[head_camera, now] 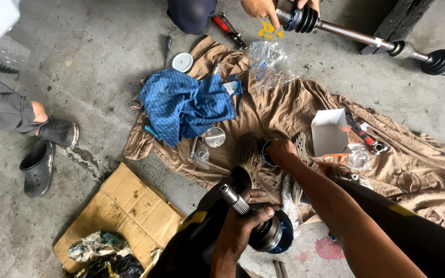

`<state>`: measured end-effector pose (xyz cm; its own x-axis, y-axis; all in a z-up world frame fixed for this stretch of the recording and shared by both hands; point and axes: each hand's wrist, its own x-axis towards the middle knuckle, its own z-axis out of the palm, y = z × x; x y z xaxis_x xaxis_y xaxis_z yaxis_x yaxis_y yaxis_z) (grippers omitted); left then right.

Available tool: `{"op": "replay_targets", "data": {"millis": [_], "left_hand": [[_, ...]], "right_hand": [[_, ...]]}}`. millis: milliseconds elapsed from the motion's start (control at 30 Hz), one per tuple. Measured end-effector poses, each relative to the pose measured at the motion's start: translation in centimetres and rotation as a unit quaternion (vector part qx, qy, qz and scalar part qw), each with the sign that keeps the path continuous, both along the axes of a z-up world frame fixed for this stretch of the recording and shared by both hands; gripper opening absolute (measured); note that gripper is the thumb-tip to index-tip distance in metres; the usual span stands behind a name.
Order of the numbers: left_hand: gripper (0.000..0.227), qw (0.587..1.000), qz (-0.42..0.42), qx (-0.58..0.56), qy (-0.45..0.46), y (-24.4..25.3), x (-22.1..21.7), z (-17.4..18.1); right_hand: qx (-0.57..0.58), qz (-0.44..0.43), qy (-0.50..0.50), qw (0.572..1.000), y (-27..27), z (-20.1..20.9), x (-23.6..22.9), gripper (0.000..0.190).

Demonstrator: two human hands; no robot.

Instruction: The person sits on the workshop floor and packs grease into a disassembled CV joint, scooping grease from a tub and a packet and pressing it into the joint assembly. A coworker nearby works on the axle shaft with its rubber boot.

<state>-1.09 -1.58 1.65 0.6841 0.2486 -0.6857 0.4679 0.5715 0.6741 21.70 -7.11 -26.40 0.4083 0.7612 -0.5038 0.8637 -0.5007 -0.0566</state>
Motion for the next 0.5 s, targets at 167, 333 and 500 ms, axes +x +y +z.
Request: {"op": "replay_targets", "data": {"millis": [167, 333, 500], "left_hand": [[0.058, 1.000, -0.006, 0.008, 0.003, -0.1, 0.0, 0.0], [0.059, 0.999, -0.015, 0.019, 0.027, 0.1, 0.3, 0.7], [0.061, 0.999, -0.023, 0.026, 0.022, 0.3, 0.3, 0.3]], "right_hand": [[-0.019, 0.082, 0.001, 0.996, 0.1, -0.2, 0.6, 0.019], [0.041, 0.106, -0.009, 0.994, 0.1, 1.4, 1.3, 0.018], [0.091, 0.037, 0.019, 0.995, 0.4, 3.2, 1.0, 0.033]]}}
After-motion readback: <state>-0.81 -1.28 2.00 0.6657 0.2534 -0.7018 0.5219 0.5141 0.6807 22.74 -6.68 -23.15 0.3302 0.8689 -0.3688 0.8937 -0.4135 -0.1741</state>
